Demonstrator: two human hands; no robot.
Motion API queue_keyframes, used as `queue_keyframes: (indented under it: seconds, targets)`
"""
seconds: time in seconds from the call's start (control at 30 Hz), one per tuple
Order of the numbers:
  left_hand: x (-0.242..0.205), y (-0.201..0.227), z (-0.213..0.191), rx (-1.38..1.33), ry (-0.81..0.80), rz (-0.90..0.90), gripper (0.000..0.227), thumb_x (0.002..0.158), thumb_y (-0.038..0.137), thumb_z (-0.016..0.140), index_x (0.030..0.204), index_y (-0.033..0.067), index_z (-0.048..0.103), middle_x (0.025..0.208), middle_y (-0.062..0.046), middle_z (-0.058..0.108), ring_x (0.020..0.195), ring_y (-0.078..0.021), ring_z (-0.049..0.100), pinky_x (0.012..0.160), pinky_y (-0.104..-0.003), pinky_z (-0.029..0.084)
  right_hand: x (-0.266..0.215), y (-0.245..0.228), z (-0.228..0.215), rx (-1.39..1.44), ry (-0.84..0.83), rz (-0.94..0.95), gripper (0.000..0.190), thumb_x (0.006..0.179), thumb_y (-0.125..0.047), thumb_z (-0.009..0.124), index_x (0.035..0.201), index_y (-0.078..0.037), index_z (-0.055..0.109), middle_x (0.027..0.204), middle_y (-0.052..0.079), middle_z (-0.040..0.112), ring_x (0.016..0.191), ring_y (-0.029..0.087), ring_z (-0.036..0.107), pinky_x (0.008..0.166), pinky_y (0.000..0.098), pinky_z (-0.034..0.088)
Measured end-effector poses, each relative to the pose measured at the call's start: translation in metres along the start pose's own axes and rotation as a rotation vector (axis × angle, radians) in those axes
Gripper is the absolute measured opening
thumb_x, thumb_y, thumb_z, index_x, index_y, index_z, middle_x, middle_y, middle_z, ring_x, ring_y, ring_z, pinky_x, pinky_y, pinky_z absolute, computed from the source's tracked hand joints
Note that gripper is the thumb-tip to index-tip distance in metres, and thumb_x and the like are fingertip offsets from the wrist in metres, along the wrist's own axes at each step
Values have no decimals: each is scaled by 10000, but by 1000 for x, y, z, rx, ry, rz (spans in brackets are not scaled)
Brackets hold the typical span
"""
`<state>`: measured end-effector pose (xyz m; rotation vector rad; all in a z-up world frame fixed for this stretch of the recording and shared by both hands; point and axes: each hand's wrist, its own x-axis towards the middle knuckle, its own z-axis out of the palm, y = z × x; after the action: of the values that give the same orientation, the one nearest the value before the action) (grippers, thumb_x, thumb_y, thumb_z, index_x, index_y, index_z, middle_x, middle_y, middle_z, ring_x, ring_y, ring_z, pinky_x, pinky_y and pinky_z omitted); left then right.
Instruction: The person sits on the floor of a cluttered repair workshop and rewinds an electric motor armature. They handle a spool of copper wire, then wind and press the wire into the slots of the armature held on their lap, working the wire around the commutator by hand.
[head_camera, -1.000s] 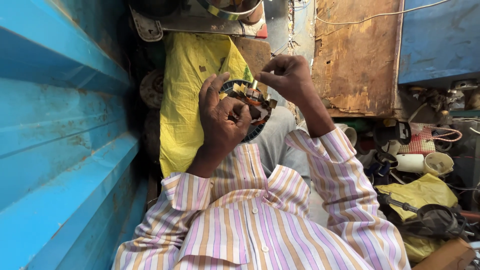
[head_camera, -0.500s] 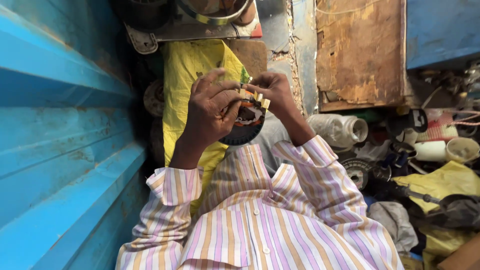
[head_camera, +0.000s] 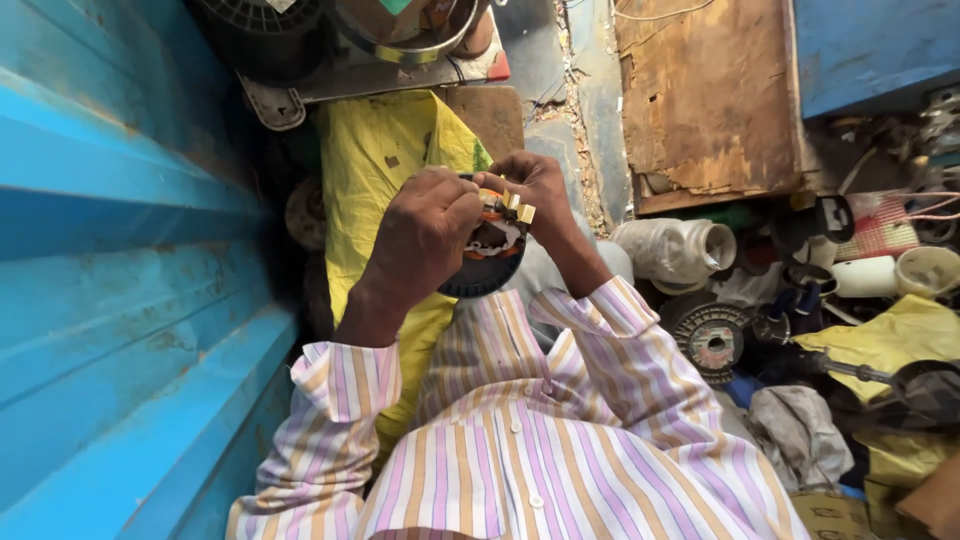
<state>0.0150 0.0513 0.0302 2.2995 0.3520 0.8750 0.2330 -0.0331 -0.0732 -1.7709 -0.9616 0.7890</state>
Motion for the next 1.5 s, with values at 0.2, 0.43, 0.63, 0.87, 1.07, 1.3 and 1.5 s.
queue_keyframes:
  seconds: [0.2, 0.43, 0.63, 0.87, 1.07, 1.3, 1.5]
  targets:
    - [-11, 9, 9, 104, 166, 134, 169, 839, -21, 714, 994, 5, 650, 1038, -147, 698, 1069, -341, 670, 974, -454, 563, 0, -14, 1, 32, -77, 76, 165, 865, -152, 854, 841, -22, 756, 734, 7, 730, 626, 41, 621, 527, 226, 494]
    - [-19, 15, 11, 114, 148, -6, 262, 885, -38, 730, 1124, 6, 632, 975, -164, 658, 1031, -371, 667, 946, -490, 552, 11, -14, 6, -55, -138, 33, 199, 827, -172, 903, 837, -38, 756, 683, -13, 668, 585, 39, 539, 502, 227, 400]
    - [-26, 20, 18, 169, 175, -9, 339, 867, 3, 738, 1186, 20, 625, 1019, -165, 648, 1047, -392, 653, 989, -531, 534, 10, -24, 9, -38, -203, 72, 189, 825, -177, 891, 831, -49, 753, 667, -41, 661, 577, 21, 534, 491, 219, 402]
    - [-5, 27, 6, 266, -58, -16, 400, 903, 81, 669, 1302, 103, 677, 1153, -105, 633, 1083, -313, 593, 960, -462, 489, 15, -11, 10, 29, -204, 40, 143, 843, -139, 853, 857, -35, 757, 703, -44, 675, 602, 10, 548, 504, 216, 431]
    - [-7, 38, 18, 505, -82, -25, 348, 908, 120, 650, 1249, 90, 712, 1142, -150, 621, 1101, -308, 579, 1053, -522, 424, 15, -15, 12, -24, -191, 74, 119, 851, -121, 841, 872, -36, 760, 692, -34, 666, 592, 13, 552, 499, 213, 436]
    - [-1, 30, 4, 561, -158, -75, 431, 795, 81, 673, 1222, 141, 698, 1170, -148, 629, 1177, -329, 578, 1026, -571, 399, 28, 24, 9, -40, -211, 35, 94, 859, -106, 831, 887, -40, 770, 722, -32, 697, 608, 20, 552, 512, 216, 437]
    - [4, -48, 11, -510, 203, -542, 398, 932, 109, 688, 1322, 67, 620, 1198, -116, 691, 1112, -228, 701, 971, -388, 601, 34, -7, 2, -76, -253, 20, 113, 866, -145, 858, 889, -56, 792, 739, -6, 735, 596, 37, 563, 516, 221, 412]
